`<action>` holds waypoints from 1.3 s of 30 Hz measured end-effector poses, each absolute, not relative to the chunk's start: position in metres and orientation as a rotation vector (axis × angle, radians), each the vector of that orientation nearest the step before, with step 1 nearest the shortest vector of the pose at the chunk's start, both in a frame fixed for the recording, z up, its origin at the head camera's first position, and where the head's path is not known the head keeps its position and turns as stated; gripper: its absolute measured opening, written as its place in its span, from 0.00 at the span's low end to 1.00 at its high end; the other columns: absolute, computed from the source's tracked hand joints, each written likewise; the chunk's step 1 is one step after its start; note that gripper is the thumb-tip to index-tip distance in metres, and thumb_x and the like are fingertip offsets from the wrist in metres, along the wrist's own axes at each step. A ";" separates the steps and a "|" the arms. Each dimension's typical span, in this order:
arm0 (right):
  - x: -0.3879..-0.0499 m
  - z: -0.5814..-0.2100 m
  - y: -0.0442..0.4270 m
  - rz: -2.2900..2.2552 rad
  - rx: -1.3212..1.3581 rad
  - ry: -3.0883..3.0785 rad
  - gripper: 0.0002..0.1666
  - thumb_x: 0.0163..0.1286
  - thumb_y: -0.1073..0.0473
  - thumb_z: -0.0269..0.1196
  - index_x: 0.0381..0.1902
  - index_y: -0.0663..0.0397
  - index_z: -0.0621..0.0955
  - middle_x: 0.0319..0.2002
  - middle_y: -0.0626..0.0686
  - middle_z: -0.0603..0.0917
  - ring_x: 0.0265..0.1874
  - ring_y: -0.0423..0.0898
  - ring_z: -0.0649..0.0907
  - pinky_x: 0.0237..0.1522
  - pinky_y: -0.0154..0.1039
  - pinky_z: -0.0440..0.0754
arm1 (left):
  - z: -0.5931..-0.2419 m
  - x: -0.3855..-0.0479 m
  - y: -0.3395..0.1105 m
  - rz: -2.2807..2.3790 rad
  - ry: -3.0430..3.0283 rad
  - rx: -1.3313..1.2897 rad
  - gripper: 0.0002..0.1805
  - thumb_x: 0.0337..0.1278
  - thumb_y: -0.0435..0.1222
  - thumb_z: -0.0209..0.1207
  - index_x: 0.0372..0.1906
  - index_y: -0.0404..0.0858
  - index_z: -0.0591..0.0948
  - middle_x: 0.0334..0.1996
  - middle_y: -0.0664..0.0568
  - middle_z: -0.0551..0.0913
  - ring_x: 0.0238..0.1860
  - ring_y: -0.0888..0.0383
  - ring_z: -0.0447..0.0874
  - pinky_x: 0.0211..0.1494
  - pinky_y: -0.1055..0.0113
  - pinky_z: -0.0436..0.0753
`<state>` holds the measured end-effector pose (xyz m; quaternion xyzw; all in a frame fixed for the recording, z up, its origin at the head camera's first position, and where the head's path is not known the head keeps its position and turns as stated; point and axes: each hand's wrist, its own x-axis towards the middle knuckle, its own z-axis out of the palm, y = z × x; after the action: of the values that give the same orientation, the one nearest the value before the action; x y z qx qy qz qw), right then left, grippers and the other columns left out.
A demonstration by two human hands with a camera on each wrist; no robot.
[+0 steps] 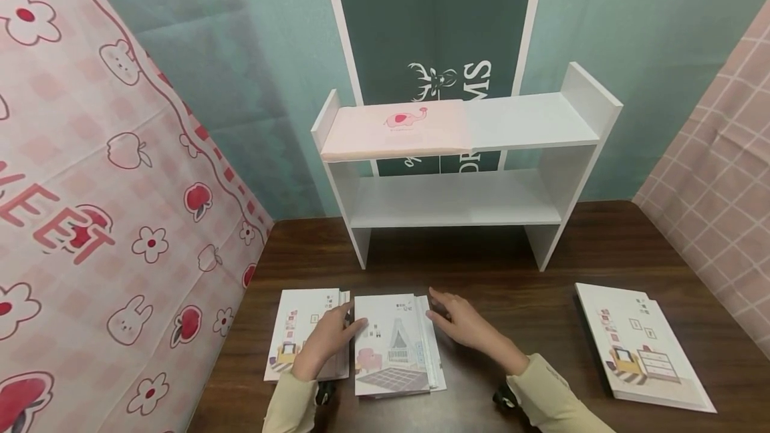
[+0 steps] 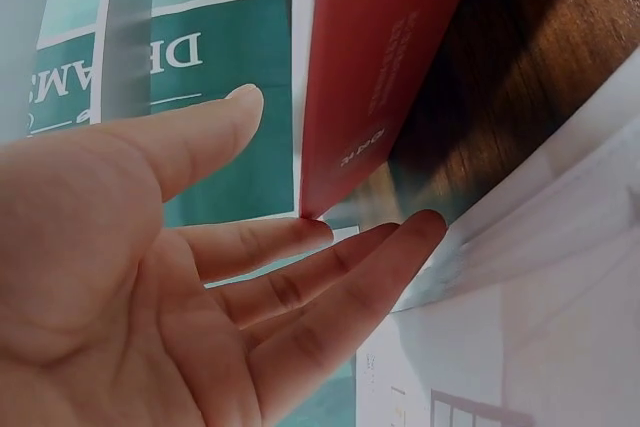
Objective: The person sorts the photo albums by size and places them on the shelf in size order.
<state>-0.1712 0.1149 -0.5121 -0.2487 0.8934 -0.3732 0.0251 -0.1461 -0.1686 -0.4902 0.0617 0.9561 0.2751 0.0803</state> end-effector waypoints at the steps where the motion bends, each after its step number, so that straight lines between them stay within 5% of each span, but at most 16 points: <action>1: -0.171 -0.513 0.115 -1.151 -0.781 2.757 0.32 0.69 0.52 0.56 0.61 0.72 0.68 0.51 0.67 0.78 0.48 0.58 0.80 0.46 0.51 0.79 | -0.491 -0.146 -0.168 0.825 2.855 0.183 0.32 0.59 0.46 0.57 0.59 0.25 0.70 0.44 0.34 0.81 0.40 0.47 0.82 0.45 0.52 0.79; 9: -0.169 -0.517 0.115 -1.196 -0.822 2.726 0.32 0.69 0.52 0.56 0.59 0.75 0.69 0.46 0.67 0.80 0.43 0.57 0.81 0.42 0.51 0.80 | -0.497 -0.146 -0.168 0.828 2.842 0.179 0.34 0.59 0.48 0.57 0.59 0.23 0.70 0.49 0.31 0.78 0.48 0.42 0.79 0.53 0.48 0.76; 14: -0.169 -0.519 0.114 -1.167 -0.830 2.715 0.32 0.68 0.52 0.56 0.58 0.76 0.69 0.42 0.65 0.82 0.36 0.48 0.81 0.35 0.44 0.81 | -0.498 -0.145 -0.168 0.834 2.815 0.154 0.35 0.59 0.48 0.56 0.59 0.23 0.69 0.54 0.30 0.74 0.55 0.38 0.74 0.57 0.46 0.73; 25: -0.171 -0.524 0.120 -1.129 -0.845 2.623 0.33 0.68 0.55 0.57 0.60 0.77 0.66 0.40 0.60 0.83 0.39 0.51 0.82 0.40 0.45 0.81 | -0.498 -0.144 -0.167 0.896 2.802 0.206 0.32 0.59 0.48 0.57 0.55 0.23 0.72 0.39 0.37 0.82 0.40 0.48 0.81 0.44 0.51 0.79; 34: -0.171 -0.521 0.120 -1.175 -0.770 2.469 0.32 0.69 0.53 0.56 0.59 0.76 0.68 0.39 0.57 0.83 0.27 0.39 0.78 0.28 0.33 0.75 | -0.504 -0.143 -0.167 0.975 2.761 0.185 0.35 0.60 0.49 0.55 0.57 0.22 0.70 0.47 0.31 0.79 0.50 0.39 0.78 0.51 0.47 0.77; 39: -0.171 -0.518 0.123 -1.320 -0.729 2.258 0.33 0.70 0.54 0.54 0.61 0.78 0.64 0.46 0.67 0.80 0.37 0.49 0.82 0.32 0.38 0.82 | -0.503 -0.141 -0.167 0.984 2.759 0.182 0.36 0.60 0.50 0.55 0.57 0.21 0.69 0.49 0.28 0.77 0.52 0.37 0.76 0.52 0.45 0.76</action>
<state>-0.1714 0.1228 -0.5176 -0.2623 0.8128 -0.4753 0.2114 -0.1409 -0.1665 -0.5027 0.0616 0.9350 0.3336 0.1031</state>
